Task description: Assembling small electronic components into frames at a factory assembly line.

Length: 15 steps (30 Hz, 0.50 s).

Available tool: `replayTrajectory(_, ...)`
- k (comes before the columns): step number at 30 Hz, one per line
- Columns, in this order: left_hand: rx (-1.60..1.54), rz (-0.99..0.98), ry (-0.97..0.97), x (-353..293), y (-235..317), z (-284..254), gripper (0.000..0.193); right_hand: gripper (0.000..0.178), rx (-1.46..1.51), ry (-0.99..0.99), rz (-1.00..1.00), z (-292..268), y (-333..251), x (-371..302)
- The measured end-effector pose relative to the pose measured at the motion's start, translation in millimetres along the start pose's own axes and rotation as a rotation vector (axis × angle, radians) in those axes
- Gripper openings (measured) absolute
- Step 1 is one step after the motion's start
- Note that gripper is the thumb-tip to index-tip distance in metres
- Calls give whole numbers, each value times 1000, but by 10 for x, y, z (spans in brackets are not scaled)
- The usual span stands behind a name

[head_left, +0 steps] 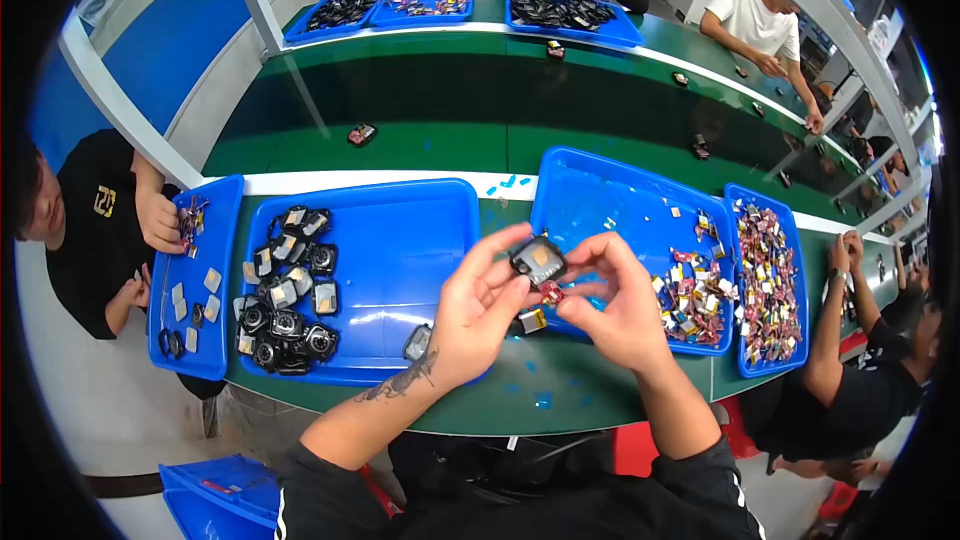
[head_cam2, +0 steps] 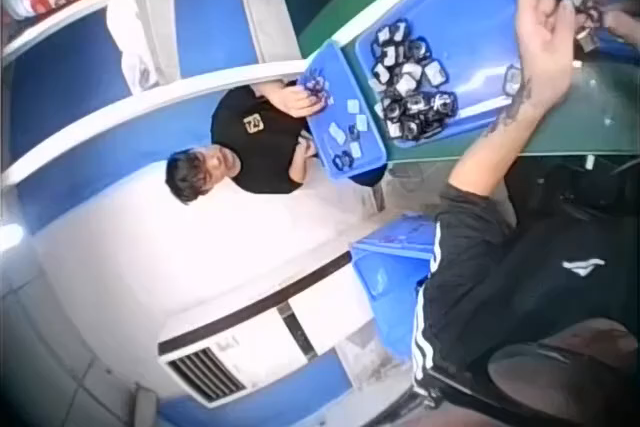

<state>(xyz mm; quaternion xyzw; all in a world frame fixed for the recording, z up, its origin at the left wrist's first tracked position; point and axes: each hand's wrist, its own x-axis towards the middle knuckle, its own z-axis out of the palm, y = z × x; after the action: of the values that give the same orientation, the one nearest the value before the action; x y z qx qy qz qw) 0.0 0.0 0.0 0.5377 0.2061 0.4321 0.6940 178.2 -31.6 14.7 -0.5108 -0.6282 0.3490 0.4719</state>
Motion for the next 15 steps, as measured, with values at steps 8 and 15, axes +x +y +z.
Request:
replayTrajectory(8,439,231,71,-25,92,10,29,22,388,12,192,0,-145,-53)
replayTrajectory(15,806,419,167,-36,90,27,29,13,319,-10,156,-21,-244,-149)
